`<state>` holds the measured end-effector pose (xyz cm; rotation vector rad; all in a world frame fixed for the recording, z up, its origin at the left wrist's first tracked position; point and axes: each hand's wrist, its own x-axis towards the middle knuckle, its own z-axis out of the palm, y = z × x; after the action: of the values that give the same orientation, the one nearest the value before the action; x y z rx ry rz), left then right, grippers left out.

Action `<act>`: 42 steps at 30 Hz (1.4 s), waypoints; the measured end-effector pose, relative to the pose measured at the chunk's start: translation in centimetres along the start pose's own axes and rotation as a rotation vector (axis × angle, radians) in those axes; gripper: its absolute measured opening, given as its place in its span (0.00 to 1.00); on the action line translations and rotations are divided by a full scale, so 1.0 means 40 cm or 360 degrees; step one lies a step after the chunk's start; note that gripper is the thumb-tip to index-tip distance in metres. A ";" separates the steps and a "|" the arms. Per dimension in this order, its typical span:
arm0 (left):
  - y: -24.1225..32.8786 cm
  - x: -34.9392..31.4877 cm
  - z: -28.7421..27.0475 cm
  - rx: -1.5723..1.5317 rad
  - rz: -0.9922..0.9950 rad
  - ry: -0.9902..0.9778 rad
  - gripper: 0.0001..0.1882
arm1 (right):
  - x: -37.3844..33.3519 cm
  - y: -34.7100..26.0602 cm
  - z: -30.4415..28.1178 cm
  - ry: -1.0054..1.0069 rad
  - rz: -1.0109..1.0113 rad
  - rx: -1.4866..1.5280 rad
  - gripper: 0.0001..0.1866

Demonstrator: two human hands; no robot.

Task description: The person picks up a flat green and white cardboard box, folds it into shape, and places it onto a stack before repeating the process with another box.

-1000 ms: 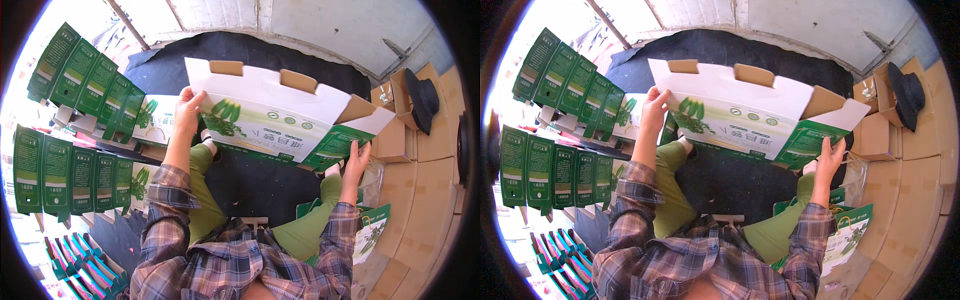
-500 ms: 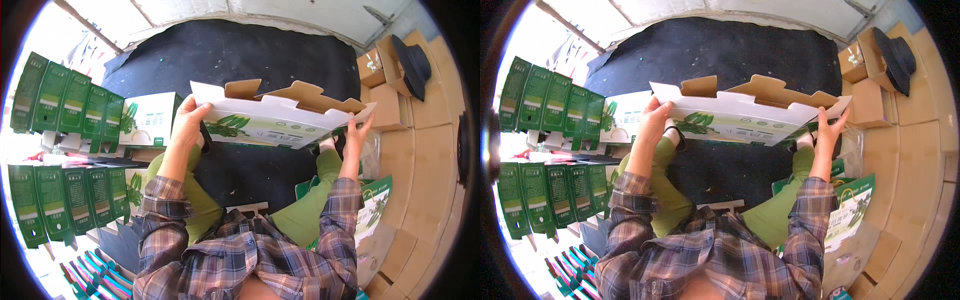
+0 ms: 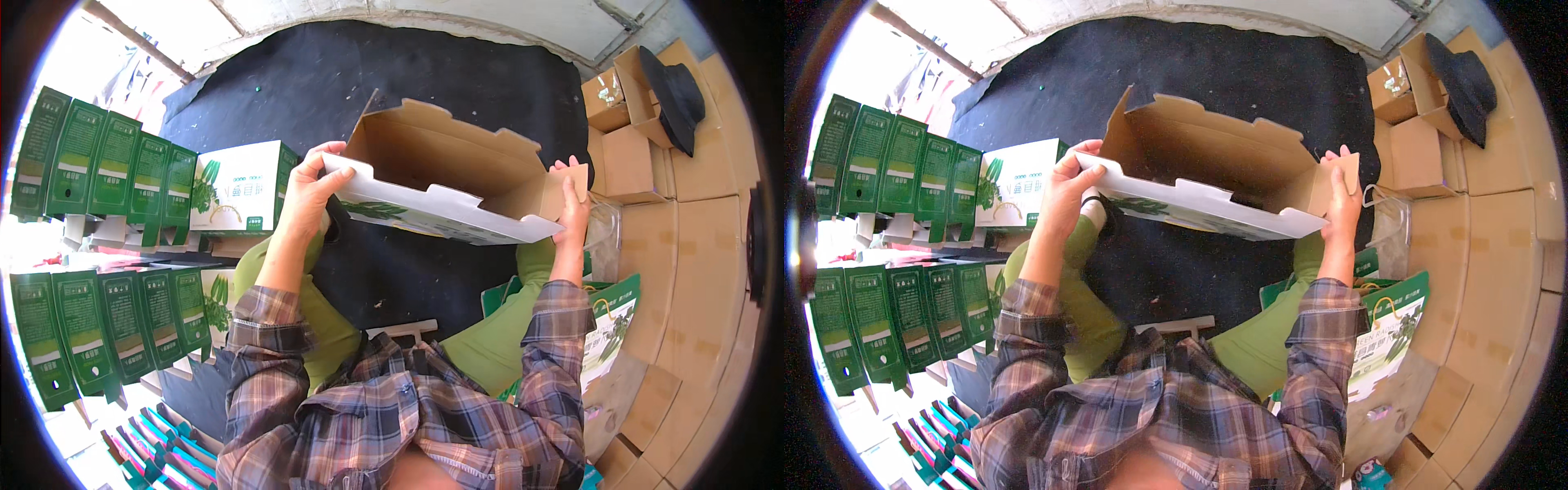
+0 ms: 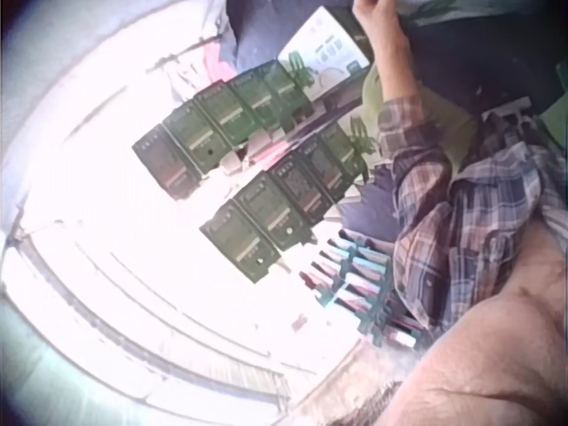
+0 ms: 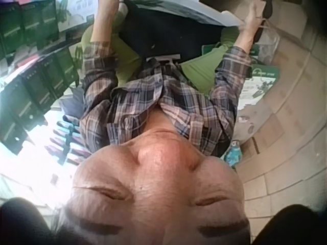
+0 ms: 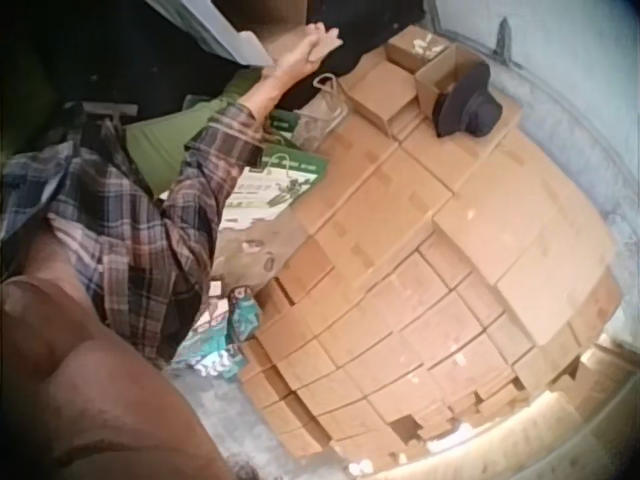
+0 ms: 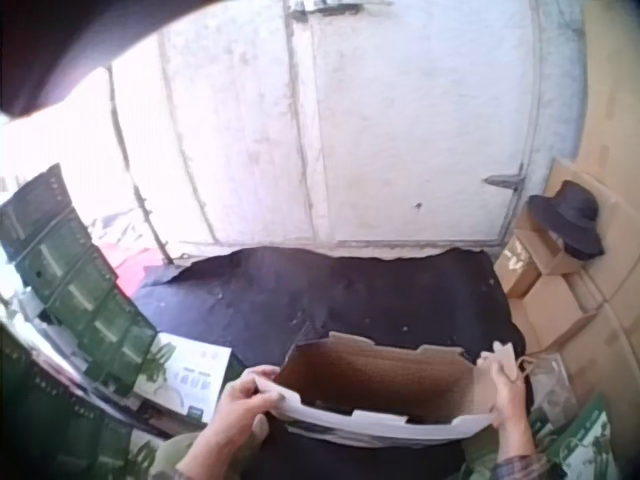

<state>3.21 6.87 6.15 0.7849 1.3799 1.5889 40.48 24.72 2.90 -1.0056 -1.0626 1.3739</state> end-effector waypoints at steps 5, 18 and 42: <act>-0.001 -0.005 -0.043 0.1030 0.0398 0.0069 0.19 | 0.003 -0.001 0.035 -0.0203 0.0080 0.0107 0.25; 0.088 -0.008 0.036 0.1935 0.1005 -0.0305 0.34 | 0.018 -0.001 0.022 -0.0396 0.0148 -0.0025 0.25; -0.030 0.050 0.065 0.2430 0.0585 -0.0282 0.52 | -0.014 -0.018 0.035 -0.0689 -0.0096 -0.0440 0.40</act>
<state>4.88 9.81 5.32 2.0423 2.2877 0.3557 39.32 24.08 3.95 -0.8795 -1.6273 1.4570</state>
